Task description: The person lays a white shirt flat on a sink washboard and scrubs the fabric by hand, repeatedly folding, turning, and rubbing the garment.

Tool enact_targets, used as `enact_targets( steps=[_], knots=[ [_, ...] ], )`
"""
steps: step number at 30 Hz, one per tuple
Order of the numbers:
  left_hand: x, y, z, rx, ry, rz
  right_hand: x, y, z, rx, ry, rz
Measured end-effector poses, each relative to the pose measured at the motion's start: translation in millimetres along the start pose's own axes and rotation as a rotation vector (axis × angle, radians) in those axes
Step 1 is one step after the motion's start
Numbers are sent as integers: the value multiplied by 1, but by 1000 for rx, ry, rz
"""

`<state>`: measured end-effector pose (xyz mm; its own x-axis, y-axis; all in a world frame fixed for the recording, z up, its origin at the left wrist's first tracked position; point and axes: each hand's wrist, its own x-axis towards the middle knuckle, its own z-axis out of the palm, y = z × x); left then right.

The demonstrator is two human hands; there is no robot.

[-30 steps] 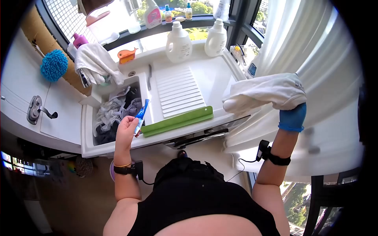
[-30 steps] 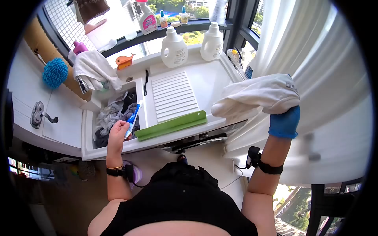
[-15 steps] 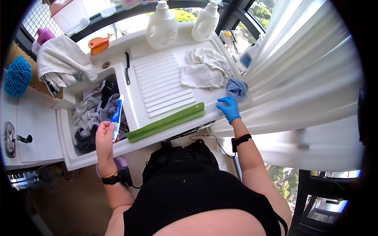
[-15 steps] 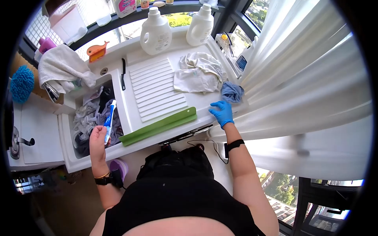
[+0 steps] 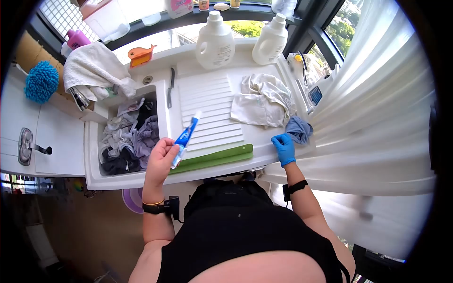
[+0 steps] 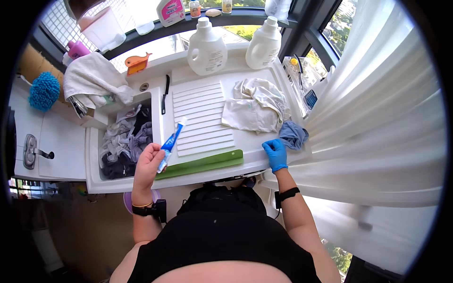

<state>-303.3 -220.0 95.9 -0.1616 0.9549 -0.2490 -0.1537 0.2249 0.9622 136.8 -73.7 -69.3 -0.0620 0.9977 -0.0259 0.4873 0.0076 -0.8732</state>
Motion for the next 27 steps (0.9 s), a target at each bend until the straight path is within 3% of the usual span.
enact_targets(
  steps=[2, 5, 8, 11, 14, 16, 18, 19, 21, 23, 27],
  knots=[
    [5, 8, 31, 26, -127, 13, 9, -2, -3, 381, -128, 132],
    [14, 18, 78, 281, -239, 119, 5, -118, -22, 606, -384, 50],
    [18, 41, 121, 556, -323, 215, 10, -172, -35, 195, -514, -296],
    [19, 50, 147, 630, -375, 315, 23, -188, -56, -57, -949, -57],
    [21, 47, 154, 499, -434, 298, 29, -171, -62, 27, -985, -205],
    [28, 24, 151, 220, -516, 195, 33, -175, -66, 75, -1072, -39],
    [33, 14, 152, 255, -473, 114, 36, -173, -62, 138, -1128, 108],
    [37, 16, 155, 273, -453, 82, 37, -172, -61, 112, -1103, -18],
    [34, 30, 162, 613, -409, 191, 33, -171, -60, 58, -1046, -262],
    [29, 47, 175, 857, -417, 289, 36, -164, -57, 29, -1123, -242],
    [40, 41, 181, 902, -454, 358, 43, -175, -60, -121, -1137, -259]
  ],
)
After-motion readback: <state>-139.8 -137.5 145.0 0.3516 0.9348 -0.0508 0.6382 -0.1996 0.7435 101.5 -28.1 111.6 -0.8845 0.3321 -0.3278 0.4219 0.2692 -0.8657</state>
